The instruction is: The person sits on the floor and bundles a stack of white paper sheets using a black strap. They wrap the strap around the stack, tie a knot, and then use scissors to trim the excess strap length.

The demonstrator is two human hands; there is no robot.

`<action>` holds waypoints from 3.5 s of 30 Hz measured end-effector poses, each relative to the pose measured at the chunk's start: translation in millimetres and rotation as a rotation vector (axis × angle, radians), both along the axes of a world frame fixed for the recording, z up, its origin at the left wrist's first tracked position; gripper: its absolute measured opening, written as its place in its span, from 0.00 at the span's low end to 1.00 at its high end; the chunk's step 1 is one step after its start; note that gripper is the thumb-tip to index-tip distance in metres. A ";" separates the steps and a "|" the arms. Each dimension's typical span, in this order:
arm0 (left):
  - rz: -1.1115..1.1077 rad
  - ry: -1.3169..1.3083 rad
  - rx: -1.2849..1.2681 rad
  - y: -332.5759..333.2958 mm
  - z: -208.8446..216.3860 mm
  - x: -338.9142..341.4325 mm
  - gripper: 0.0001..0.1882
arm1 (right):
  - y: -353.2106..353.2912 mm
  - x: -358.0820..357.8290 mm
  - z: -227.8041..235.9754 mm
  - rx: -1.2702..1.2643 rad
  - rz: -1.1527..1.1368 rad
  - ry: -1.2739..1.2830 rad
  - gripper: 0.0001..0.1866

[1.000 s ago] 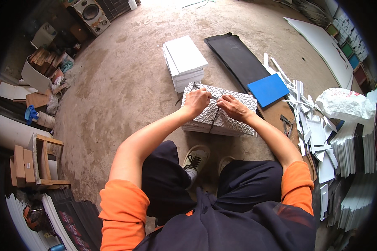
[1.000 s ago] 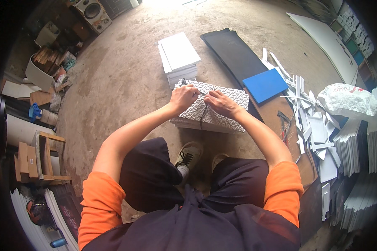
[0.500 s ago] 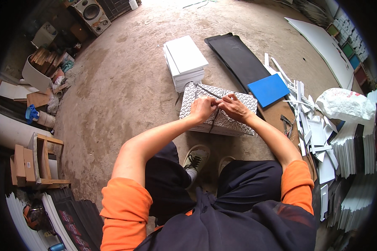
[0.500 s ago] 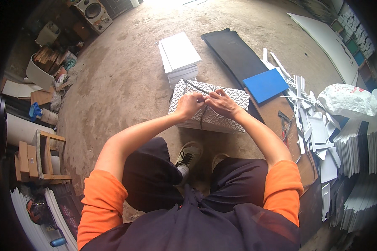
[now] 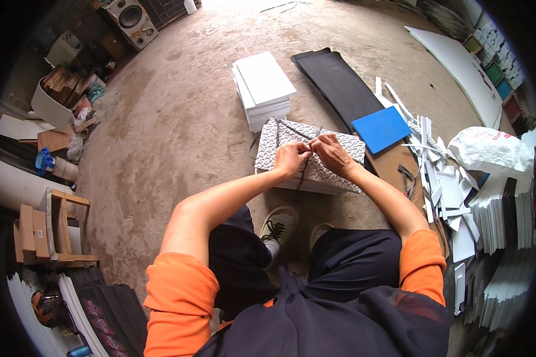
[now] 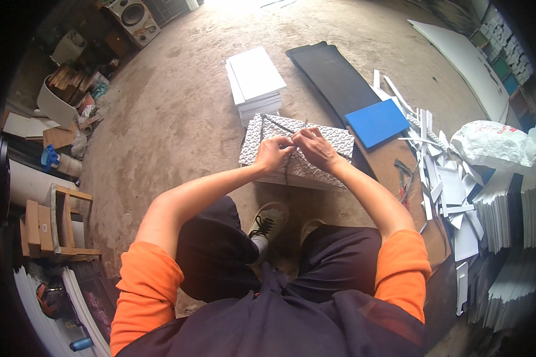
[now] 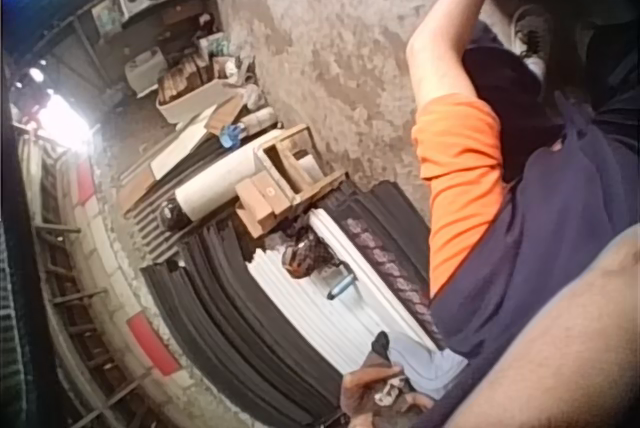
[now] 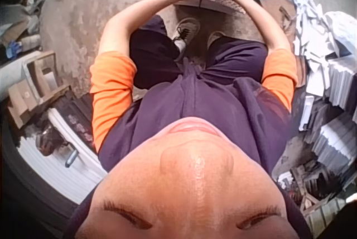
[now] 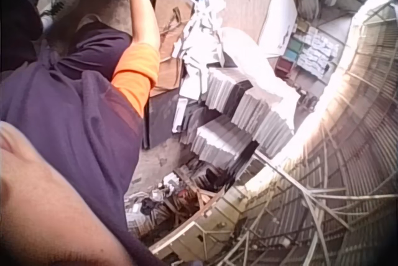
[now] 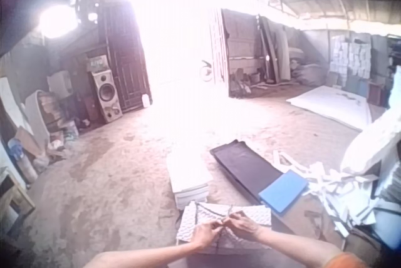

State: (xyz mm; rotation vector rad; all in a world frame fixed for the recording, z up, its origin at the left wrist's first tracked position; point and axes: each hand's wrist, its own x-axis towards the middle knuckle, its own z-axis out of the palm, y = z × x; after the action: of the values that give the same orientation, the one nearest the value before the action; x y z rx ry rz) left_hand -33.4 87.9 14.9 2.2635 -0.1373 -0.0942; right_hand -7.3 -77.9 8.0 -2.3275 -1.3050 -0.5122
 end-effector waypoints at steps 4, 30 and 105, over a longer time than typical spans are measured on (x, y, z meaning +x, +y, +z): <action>-0.062 -0.004 0.072 -0.5 -7.7 5.9 0.13 | -2.5 -3.8 0.1 0.176 -0.044 0.084 0.14; -0.273 -0.563 0.531 71.8 -9.2 82.2 0.20 | -77.8 -15.6 29.7 -0.413 -0.594 0.190 0.20; -0.029 0.104 -0.788 144.2 -51.7 93.7 0.10 | 50.2 29.0 -5.3 0.064 -0.486 0.300 0.13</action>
State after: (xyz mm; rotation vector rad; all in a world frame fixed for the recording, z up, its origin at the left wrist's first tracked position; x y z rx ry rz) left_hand 60.3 232.1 -36.8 1.4681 -0.1238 -0.1430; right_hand 21.7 -27.7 2.6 -2.5441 -0.5780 -0.3202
